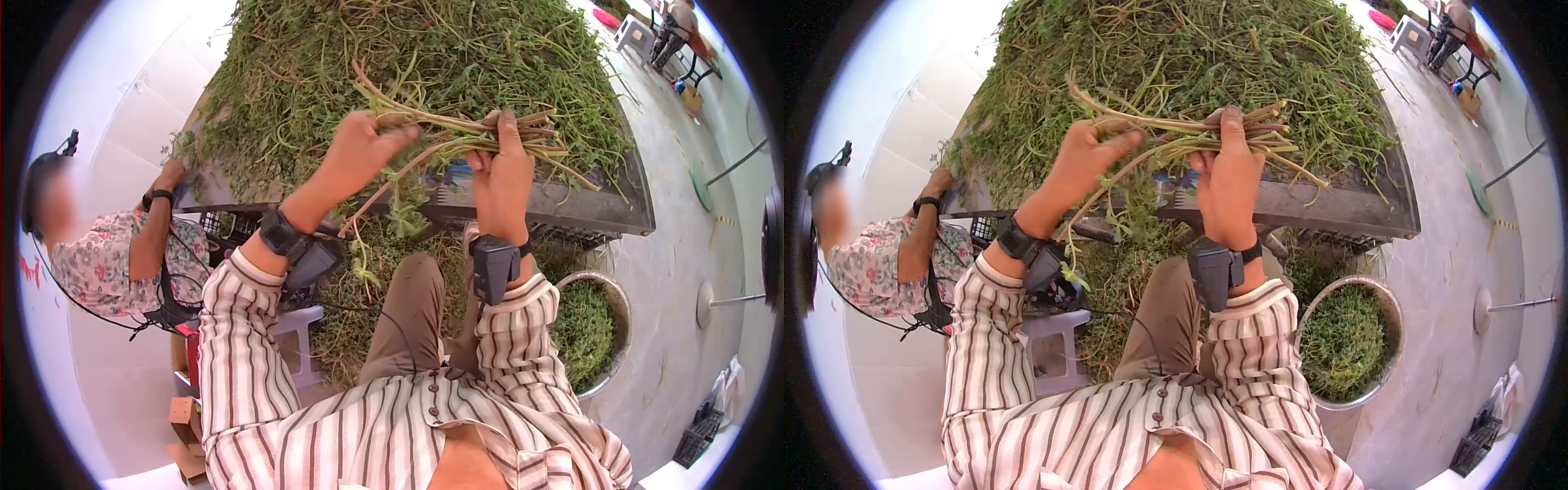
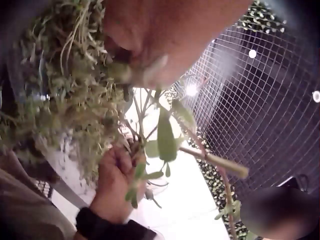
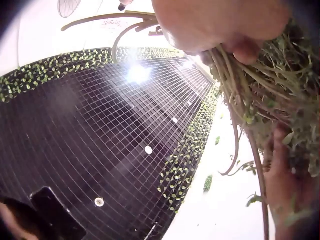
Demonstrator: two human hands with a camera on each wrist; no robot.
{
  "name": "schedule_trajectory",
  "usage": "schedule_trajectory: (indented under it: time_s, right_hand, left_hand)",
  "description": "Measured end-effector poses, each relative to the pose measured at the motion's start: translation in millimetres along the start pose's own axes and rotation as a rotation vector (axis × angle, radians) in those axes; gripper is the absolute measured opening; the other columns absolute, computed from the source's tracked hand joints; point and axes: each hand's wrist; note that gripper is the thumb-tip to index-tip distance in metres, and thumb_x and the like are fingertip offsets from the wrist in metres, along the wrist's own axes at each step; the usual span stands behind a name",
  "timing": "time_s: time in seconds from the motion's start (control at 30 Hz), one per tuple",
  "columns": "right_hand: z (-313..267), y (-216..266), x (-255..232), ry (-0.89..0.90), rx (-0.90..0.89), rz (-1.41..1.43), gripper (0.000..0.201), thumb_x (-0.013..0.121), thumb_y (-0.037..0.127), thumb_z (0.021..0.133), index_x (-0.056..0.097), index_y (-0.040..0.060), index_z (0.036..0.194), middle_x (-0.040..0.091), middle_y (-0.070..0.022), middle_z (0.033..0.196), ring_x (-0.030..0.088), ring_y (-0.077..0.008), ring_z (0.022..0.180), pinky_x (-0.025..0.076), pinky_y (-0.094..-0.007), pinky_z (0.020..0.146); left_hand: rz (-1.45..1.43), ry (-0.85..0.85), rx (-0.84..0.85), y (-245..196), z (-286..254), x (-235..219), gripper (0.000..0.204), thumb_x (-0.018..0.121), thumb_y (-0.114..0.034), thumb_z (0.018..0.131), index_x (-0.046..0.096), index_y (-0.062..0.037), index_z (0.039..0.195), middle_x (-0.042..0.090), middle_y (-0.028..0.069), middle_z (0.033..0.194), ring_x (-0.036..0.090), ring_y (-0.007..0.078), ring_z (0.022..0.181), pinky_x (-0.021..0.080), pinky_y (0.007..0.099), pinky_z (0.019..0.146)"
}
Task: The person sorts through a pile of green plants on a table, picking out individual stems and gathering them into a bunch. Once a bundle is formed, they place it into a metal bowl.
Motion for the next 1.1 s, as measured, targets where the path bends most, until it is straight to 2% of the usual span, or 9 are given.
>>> schedule_trajectory:
  time_s: [0.07,0.23,0.33,0.47,0.57,0.67,0.73,0.87,1.1]
  right_hand:
    - [1.6,4.3,-1.9,-0.033,-0.02,0.016,0.018,0.051,0.02,0.092,0.055,0.005,0.084,0.05,-0.0006,0.073,0.042,-0.0076,0.058,0.033,-0.0237,0.047]
    - [13.1,5.8,-15.6,0.022,-0.06,0.051,0.016,0.051,0.02,0.093,0.054,0.0052,0.086,0.051,-0.0009,0.077,0.043,-0.0081,0.06,0.034,-0.0243,0.047]
    - [7.5,3.7,-8.5,-0.042,-0.02,0.023,0.016,0.051,0.02,0.093,0.054,0.0053,0.087,0.051,-0.0011,0.08,0.043,-0.0082,0.061,0.034,-0.0245,0.047]
    - [5.8,-0.2,-7.4,-0.001,-0.008,0.024,0.016,0.05,0.02,0.093,0.054,0.0052,0.087,0.051,-0.0014,0.081,0.043,-0.0082,0.062,0.034,-0.0242,0.049]
    - [5.8,-2.0,-8.4,0.035,-0.016,0.015,0.017,0.051,0.02,0.093,0.055,0.0051,0.087,0.051,-0.0015,0.081,0.043,-0.0084,0.062,0.034,-0.0243,0.049]
    - [8.1,-3.4,-9.6,0.053,-0.011,0.024,0.017,0.052,0.021,0.093,0.055,0.0051,0.087,0.051,-0.0012,0.08,0.043,-0.0085,0.061,0.034,-0.0244,0.048]
    - [10.5,-2.1,-11.0,0.055,-0.005,0.026,0.018,0.052,0.022,0.092,0.055,0.0051,0.087,0.05,-0.001,0.079,0.043,-0.0084,0.061,0.034,-0.0245,0.047]
    - [15.7,8.8,-15.1,-0.073,-0.052,0.024,0.017,0.054,0.022,0.092,0.056,0.0056,0.087,0.051,-0.0006,0.079,0.041,-0.0079,0.06,0.033,-0.0244,0.047]
    - [9.7,0.5,-10.4,-0.037,-0.007,0.06,0.016,0.052,0.021,0.092,0.056,0.0056,0.088,0.052,-0.0005,0.08,0.039,-0.0071,0.058,0.034,-0.0241,0.048]
  left_hand:
    - [0.213,-0.173,-0.04,6.3,-0.8,-16.2,0.027,0.061,-0.021,0.082,0.065,0.004,0.09,0.058,0.0028,0.062,0.047,0.0084,0.056,0.039,0.0273,0.054]
    - [0.011,-0.328,-0.12,62.7,-10.5,-44.8,0.03,0.06,-0.029,0.086,0.065,0.0001,0.092,0.061,0.0026,0.085,0.051,0.0078,0.079,0.043,0.0276,0.065]
    - [-0.34,-0.266,-0.225,30.4,-13.6,-40.1,0.031,0.062,-0.032,0.085,0.064,-0.0021,0.094,0.06,0.0021,0.085,0.051,0.0085,0.077,0.041,0.0306,0.072]
    - [-0.474,-0.182,-0.282,16.3,-5.2,-25.7,0.032,0.064,-0.033,0.085,0.064,-0.004,0.098,0.059,0.0006,0.085,0.051,0.0074,0.075,0.041,0.0287,0.069]
    - [-0.451,-0.204,-0.239,14.4,-0.5,-17.4,0.032,0.064,-0.032,0.085,0.064,-0.0041,0.1,0.062,0.0015,0.09,0.051,0.0071,0.074,0.041,0.0226,0.059]
    - [-0.335,-0.157,-0.032,29.1,5.2,-21.8,0.032,0.064,-0.03,0.085,0.063,-0.0029,0.102,0.064,0.0026,0.093,0.052,0.0073,0.075,0.039,0.0189,0.052]
    - [-0.154,-0.207,-0.182,36.0,5.0,-32.5,0.032,0.063,-0.028,0.085,0.062,-0.0021,0.105,0.065,0.005,0.093,0.054,0.0086,0.078,0.041,0.0213,0.053]
    - [-0.393,-0.552,-0.276,45.1,-1.7,-68.0,0.024,0.062,-0.028,0.085,0.066,-0.0047,0.092,0.063,0.0009,0.081,0.053,0.0097,0.066,0.042,0.0218,0.047]
    - [-0.339,-0.15,-0.1,17.4,-23.1,-30.1,0.026,0.06,-0.03,0.086,0.066,-0.0046,0.091,0.059,0.0007,0.075,0.048,0.0075,0.068,0.039,0.0239,0.058]
Point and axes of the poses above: each hand's wrist, its own z-axis towards the middle knuckle, its own x-axis out of the palm, y = z × x
